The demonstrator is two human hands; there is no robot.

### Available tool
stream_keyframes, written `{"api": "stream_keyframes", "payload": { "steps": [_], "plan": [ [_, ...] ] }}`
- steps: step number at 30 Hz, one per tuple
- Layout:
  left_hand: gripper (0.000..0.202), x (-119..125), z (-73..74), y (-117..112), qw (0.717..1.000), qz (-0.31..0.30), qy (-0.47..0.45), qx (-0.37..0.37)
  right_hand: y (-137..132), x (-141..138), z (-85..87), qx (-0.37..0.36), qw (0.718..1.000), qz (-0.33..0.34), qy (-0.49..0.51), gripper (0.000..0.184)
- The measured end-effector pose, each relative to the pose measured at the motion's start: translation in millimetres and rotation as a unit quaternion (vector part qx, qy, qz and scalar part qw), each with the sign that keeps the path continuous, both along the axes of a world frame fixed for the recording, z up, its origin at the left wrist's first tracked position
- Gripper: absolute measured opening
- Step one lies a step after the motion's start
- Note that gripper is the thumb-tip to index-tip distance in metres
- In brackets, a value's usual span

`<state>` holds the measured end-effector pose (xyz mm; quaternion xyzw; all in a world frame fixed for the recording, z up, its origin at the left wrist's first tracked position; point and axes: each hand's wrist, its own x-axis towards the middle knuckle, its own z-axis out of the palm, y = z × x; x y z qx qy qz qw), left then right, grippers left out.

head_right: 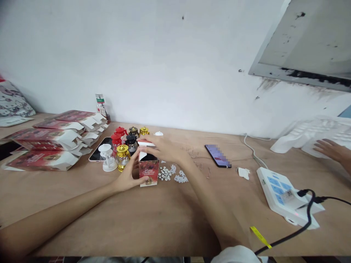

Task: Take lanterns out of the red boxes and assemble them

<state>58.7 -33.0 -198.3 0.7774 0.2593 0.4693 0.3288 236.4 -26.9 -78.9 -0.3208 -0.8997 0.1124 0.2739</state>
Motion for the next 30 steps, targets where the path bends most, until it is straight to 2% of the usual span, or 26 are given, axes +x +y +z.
{"api": "stream_keyframes", "payload": {
  "steps": [2,4,10,12,14,17,19,21,26,30],
  "plan": [
    [0.111,1.0,1.3,-1.3,1.000,-0.009,-0.020,-0.012,-6.8,7.8,9.0,-0.059,0.997,0.042,-0.041,0.036],
    [0.115,1.4,1.7,-1.6,1.000,-0.015,-0.023,-0.014,-11.8,13.7,15.8,-0.093,0.992,0.055,-0.063,0.039],
    [0.103,0.9,1.0,-0.1,0.999,-0.020,0.023,0.013,-14.4,19.7,19.8,-0.116,0.986,0.064,-0.103,0.043],
    [0.102,0.6,1.5,-1.6,0.998,-0.001,0.037,0.044,-13.4,19.3,18.1,-0.115,0.987,0.058,-0.097,0.043],
    [0.103,0.1,2.1,-3.9,0.992,0.049,0.052,0.106,-11.4,18.0,15.4,-0.112,0.989,0.047,-0.080,0.043],
    [0.100,-0.4,3.0,-7.2,0.949,0.140,0.082,0.269,-7.1,15.4,10.7,-0.103,0.993,0.034,-0.050,0.043],
    [0.092,0.0,4.6,-9.4,0.907,0.156,0.109,0.376,-4.8,14.1,8.2,-0.094,0.994,0.031,-0.035,0.042],
    [0.082,1.2,8.9,-12.6,0.870,0.147,0.144,0.448,-3.6,13.3,6.8,-0.090,0.995,0.029,-0.023,0.041],
    [0.052,7.1,32.6,-24.9,0.800,0.171,0.222,0.530,-3.0,13.3,7.3,-0.098,0.994,0.038,-0.015,0.045],
    [0.036,12.8,53.1,-30.0,0.785,0.173,0.250,0.540,-2.8,15.0,9.7,-0.103,0.993,0.052,-0.033,0.047]
  ]
}}
